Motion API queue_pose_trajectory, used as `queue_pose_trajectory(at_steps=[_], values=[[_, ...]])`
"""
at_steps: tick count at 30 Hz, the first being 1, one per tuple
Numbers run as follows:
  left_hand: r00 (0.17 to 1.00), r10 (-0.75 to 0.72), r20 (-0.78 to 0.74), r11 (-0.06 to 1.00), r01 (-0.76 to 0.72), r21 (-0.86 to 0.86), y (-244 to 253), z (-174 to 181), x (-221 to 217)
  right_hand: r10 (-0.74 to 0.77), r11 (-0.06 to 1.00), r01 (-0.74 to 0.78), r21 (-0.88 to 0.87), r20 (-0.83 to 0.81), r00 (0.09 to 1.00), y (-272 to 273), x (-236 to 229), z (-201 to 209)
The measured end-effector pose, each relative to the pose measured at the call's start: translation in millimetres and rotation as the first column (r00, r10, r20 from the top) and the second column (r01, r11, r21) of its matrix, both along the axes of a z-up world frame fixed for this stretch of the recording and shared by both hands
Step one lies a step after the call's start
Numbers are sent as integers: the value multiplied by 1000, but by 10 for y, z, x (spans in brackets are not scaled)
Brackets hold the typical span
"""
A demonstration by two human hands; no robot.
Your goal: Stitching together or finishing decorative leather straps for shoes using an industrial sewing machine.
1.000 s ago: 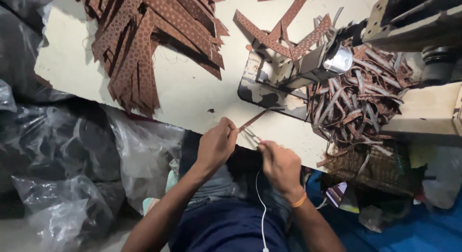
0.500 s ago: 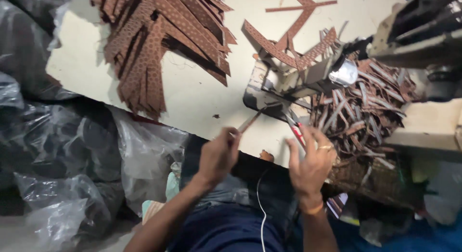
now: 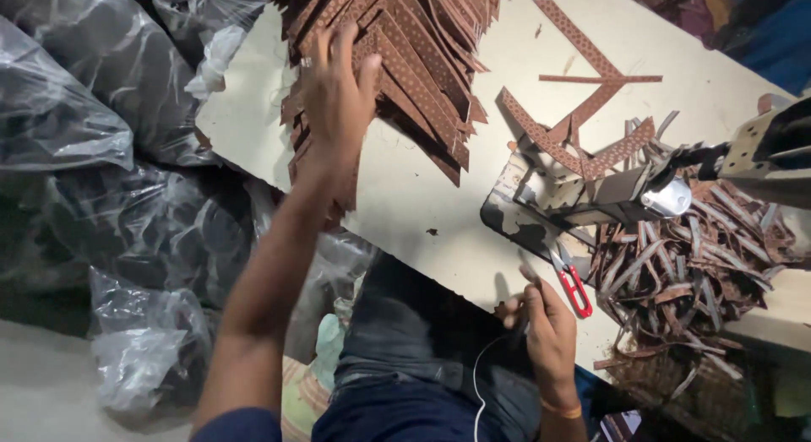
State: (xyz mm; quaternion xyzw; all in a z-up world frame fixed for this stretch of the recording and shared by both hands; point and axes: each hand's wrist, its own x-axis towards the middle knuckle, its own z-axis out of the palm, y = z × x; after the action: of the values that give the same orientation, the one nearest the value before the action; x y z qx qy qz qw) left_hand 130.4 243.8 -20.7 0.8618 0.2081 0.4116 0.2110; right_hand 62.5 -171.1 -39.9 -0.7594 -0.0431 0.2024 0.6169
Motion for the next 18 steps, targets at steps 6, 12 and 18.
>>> queue_pose_trajectory(at_steps=[6, 12, 18], values=[[992, -121, -25, 986, 123, 111, 525, -231, 322, -225, 963, 247, 105, -188, 956, -93, -32, -26], [978, -165, -128, 986, 167, 8, 511, -81, 277, -214, 974, 212, 74, 11, 977, -212, -65, -152], [971, -227, -75, 966, 235, 107, 545, -26, 354, -325, 934, 311, 174, 60, 944, -326, -85, -144]])
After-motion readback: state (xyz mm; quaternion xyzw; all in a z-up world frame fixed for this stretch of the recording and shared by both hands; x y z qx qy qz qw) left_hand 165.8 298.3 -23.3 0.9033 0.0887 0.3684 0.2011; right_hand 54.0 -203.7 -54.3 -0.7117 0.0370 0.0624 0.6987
